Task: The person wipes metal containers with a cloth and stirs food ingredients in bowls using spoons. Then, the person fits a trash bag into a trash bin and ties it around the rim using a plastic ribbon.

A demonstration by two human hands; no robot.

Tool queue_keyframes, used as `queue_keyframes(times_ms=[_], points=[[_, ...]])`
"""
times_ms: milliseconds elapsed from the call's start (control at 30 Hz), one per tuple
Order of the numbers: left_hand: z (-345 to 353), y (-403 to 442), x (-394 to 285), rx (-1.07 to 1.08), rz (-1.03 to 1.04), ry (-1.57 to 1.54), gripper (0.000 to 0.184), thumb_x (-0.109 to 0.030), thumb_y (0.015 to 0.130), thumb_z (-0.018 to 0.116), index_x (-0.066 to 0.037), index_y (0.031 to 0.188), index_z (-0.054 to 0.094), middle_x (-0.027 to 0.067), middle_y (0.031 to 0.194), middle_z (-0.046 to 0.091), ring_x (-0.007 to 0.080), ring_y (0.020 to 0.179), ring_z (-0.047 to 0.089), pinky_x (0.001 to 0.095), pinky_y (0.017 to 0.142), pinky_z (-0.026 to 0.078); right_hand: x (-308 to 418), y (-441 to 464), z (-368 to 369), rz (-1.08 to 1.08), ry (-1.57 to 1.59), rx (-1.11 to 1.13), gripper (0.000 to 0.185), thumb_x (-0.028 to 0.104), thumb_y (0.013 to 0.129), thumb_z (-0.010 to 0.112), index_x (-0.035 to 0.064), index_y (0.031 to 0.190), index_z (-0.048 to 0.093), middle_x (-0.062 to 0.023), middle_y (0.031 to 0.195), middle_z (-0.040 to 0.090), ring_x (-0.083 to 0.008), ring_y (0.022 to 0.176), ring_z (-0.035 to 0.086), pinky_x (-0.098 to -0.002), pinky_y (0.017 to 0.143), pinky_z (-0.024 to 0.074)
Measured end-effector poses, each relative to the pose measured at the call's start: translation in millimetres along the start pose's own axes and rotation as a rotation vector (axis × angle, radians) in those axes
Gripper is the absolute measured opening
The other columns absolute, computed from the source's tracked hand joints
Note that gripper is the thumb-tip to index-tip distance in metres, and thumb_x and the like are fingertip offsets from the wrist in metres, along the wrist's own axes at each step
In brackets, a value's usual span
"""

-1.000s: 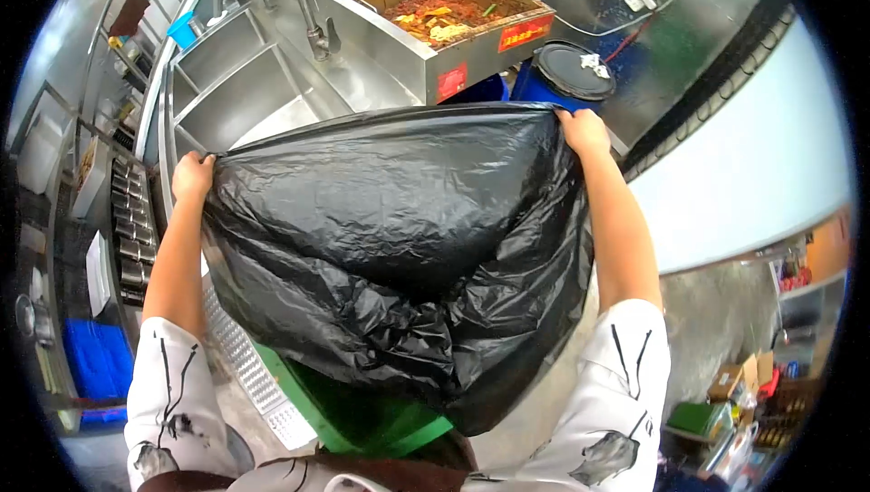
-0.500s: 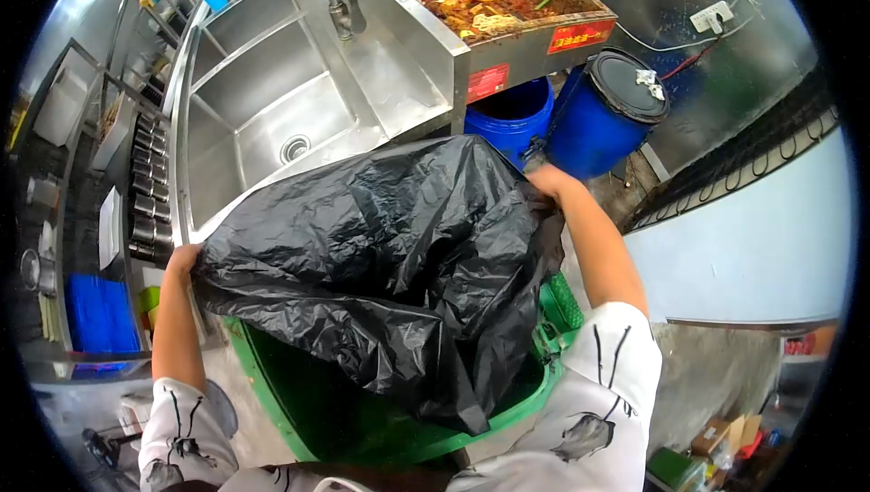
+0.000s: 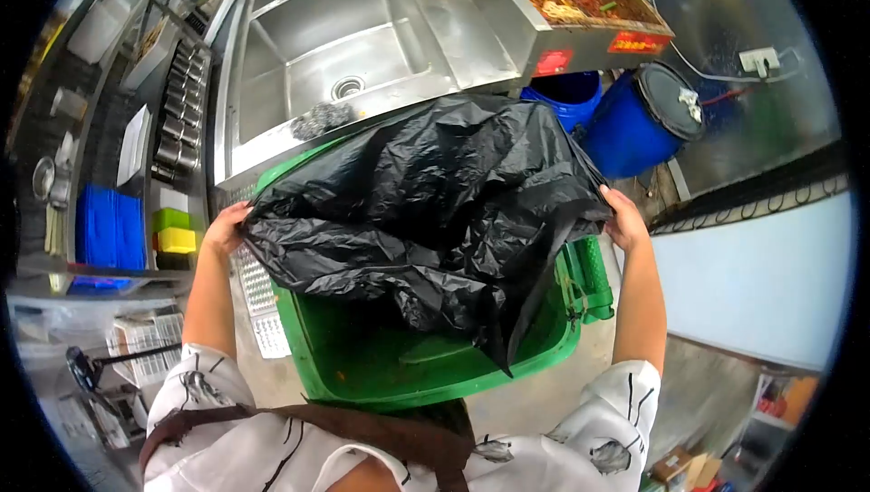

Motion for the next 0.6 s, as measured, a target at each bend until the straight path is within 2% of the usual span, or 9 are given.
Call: queue_keyframes(times_ms=[67,100,200,300,400,467,500,533,600], points=[[-7.7,3.1,-1.8,-0.066,0.013,0.171,0.008,-0.009,0.082,0.063,-0.006,0.087,0.058,0.0,0.081,0.061,0.0111,0.075,0.057,0.0243,0.069,0.045,3.5,-1.2,-0.6,-0.027,-0.005,-0.058,0.018,0.029,0.085,0.062,0.0115,0.087,0.059,0.0005,0.083,0.063,-0.014,0.071,0.059,-0.0275,0.059,0.0456],[-3.6,3.3,-10.2,-0.115,0.108,0.219,0.006,-0.009,0.082,0.062,-0.007,0.08,0.057,-0.0019,0.075,0.058,0.009,0.069,0.053,0.0224,0.064,0.042,3.5,4.1,-5.6,-0.037,-0.037,-0.078,0.017,0.028,0.085,0.062,0.011,0.087,0.059,-0.0002,0.083,0.063,-0.0144,0.071,0.059,-0.0279,0.06,0.0462],[-12.8,12.8,-26.9,-0.192,0.336,-0.072,0.005,-0.01,0.082,0.061,-0.007,0.083,0.057,-0.0007,0.074,0.057,0.0104,0.069,0.054,0.0231,0.066,0.043,8.0,31.4,-22.1,-0.059,-0.064,-0.128,0.019,0.024,0.085,0.06,0.0065,0.092,0.061,-0.005,0.087,0.064,-0.0179,0.079,0.062,-0.0317,0.068,0.0493],[-39.7,48.2,-14.6,-0.37,0.257,-0.197,0.011,-0.009,0.08,0.062,-0.001,0.086,0.06,0.0064,0.079,0.062,0.016,0.069,0.057,0.0292,0.065,0.047,16.9,69.5,-33.1,-0.096,-0.032,-0.059,0.024,0.025,0.086,0.058,0.0046,0.099,0.062,-0.0084,0.095,0.065,-0.0214,0.086,0.062,-0.0351,0.077,0.0484],[-52.4,58.5,5.3,-0.722,0.18,0.144,0.027,-0.014,0.074,0.069,0.008,0.089,0.062,0.0191,0.091,0.064,0.0244,0.078,0.06,0.0352,0.069,0.047,27.1,80.6,-16.1,0.005,-0.084,-0.05,0.026,0.022,0.085,0.055,0.0033,0.102,0.063,-0.0103,0.098,0.065,-0.0245,0.086,0.062,-0.0372,0.076,0.0483],[-51.5,45.9,11.4,-0.883,0.136,0.456,0.031,-0.013,0.068,0.073,0.007,0.089,0.063,0.0205,0.089,0.064,0.0261,0.078,0.062,0.0355,0.068,0.048,35.4,92.2,-17.2,0.003,-0.265,-0.121,0.023,0.021,0.084,0.055,0.0031,0.097,0.064,-0.0107,0.092,0.065,-0.0243,0.083,0.062,-0.0376,0.072,0.0485],[-62.9,54.9,23.3,-0.888,0.128,0.448,0.031,-0.013,0.068,0.073,0.007,0.089,0.063,0.0205,0.089,0.064,0.0261,0.078,0.062,0.0355,0.068,0.048,35.8,110.0,-27.3,0.005,-0.276,-0.116,0.023,0.021,0.084,0.055,0.0031,0.097,0.064,-0.0107,0.092,0.065,-0.0243,0.083,0.062,-0.0376,0.072,0.0485],[-89.3,76.3,55.5,-0.86,-0.01,0.56,0.031,-0.013,0.066,0.073,0.007,0.088,0.064,0.021,0.088,0.065,0.0272,0.077,0.062,0.0359,0.069,0.049,41.2,140.8,-45.0,-0.146,-0.759,-0.093,0.023,0.02,0.083,0.055,0.0029,0.095,0.064,-0.0107,0.089,0.065,-0.0243,0.081,0.062,-0.0374,0.07,0.0485],[-115.6,101.1,109.7,-0.654,-0.246,0.665,0.028,-0.015,0.07,0.069,0.006,0.088,0.065,0.0204,0.089,0.065,0.028,0.079,0.063,0.037,0.071,0.05,26.6,196.6,-81.8,-0.291,-1.242,-0.06,0.022,0.02,0.082,0.055,0.0027,0.093,0.064,-0.0108,0.085,0.064,-0.0243,0.079,0.061,-0.0373,0.068,0.0484]])
Point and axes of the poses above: each hand's wrist, its own y-axis towards the middle knuckle, its own z-axis out of the palm, x = y × z, the point moved 7 cm from there along y, towards the middle knuckle
